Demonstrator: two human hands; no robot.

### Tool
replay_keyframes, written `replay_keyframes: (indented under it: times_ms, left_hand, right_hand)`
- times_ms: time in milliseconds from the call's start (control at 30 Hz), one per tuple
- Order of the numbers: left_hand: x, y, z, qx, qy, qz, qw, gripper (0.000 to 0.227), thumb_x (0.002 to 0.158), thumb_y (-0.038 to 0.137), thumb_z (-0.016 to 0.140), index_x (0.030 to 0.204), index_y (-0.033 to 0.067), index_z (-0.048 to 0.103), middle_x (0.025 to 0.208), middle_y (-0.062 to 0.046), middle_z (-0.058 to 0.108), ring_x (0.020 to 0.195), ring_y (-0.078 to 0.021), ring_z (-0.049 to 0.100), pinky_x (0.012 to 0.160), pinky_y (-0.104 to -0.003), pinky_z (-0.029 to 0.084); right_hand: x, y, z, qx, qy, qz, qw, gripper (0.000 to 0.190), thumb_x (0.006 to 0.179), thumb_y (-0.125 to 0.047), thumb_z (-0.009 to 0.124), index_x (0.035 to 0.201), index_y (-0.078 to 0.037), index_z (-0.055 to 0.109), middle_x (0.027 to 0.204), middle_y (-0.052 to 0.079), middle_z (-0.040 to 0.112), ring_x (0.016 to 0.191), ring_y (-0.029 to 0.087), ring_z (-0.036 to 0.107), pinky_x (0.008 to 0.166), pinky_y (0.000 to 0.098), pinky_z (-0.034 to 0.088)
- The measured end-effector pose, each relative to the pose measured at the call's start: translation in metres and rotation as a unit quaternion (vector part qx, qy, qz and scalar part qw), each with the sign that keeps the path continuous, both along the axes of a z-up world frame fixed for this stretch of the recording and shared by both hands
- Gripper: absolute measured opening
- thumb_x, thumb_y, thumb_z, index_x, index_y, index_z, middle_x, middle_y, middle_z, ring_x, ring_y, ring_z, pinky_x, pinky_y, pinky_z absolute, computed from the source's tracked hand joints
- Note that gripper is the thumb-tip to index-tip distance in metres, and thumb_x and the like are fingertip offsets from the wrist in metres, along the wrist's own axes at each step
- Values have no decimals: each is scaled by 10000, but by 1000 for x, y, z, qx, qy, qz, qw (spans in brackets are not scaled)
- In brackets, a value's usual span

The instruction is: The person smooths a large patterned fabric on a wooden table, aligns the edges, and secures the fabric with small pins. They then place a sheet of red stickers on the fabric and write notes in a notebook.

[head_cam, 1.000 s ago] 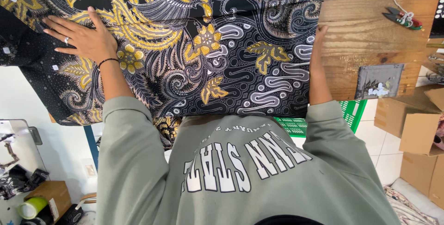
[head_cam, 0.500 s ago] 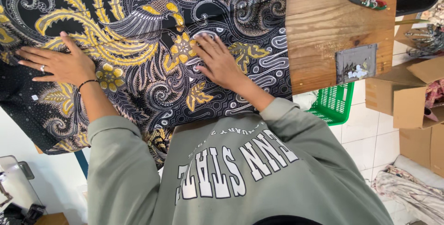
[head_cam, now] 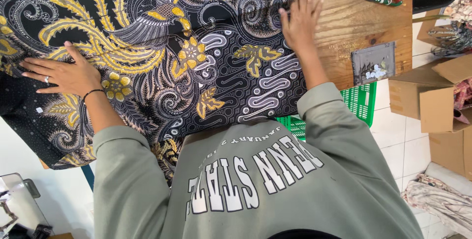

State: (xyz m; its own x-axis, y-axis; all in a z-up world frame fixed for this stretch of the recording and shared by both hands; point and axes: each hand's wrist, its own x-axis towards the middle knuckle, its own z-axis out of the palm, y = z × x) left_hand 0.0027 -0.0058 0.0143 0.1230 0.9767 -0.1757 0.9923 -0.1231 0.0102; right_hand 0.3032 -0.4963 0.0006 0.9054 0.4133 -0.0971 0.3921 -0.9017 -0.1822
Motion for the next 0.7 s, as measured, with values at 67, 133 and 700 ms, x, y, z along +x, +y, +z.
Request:
replay_keyframes:
  times_ms: [67, 133, 700]
  left_hand:
    - [0, 0, 0, 2, 2, -1, 1000, 1044, 1085, 822, 200, 1710, -4, 59, 1793, -150, 36, 1647, -357, -10, 1293, -698, 53]
    - [0, 0, -2, 6, 3, -1, 1000, 1045, 1086, 824, 199, 1711, -3, 59, 1795, -148, 36, 1648, -354, -9, 1298, -693, 55]
    - [0, 7, -11, 9, 23, -2, 1000, 1035, 1105, 819, 193, 1719, -3, 56, 1800, -149, 30, 1656, -352, -6, 1296, -697, 65]
  right_hand:
    - [18, -21, -3, 18, -55, 0, 998, 694, 1203, -466, 344, 1703, 14, 376, 1722, 221, 82, 1549, 380, -9, 1192, 657, -95]
    - [28, -46, 0, 31, -58, -42, 997, 657, 1166, -439, 352, 1681, -30, 354, 1728, 188, 94, 1559, 378, -3, 1208, 651, -77]
    - [-61, -26, 15, -1, -35, 177, 984, 796, 1111, -608, 398, 1694, -142, 122, 1771, 52, 64, 1641, 242, 18, 1321, 553, -33]
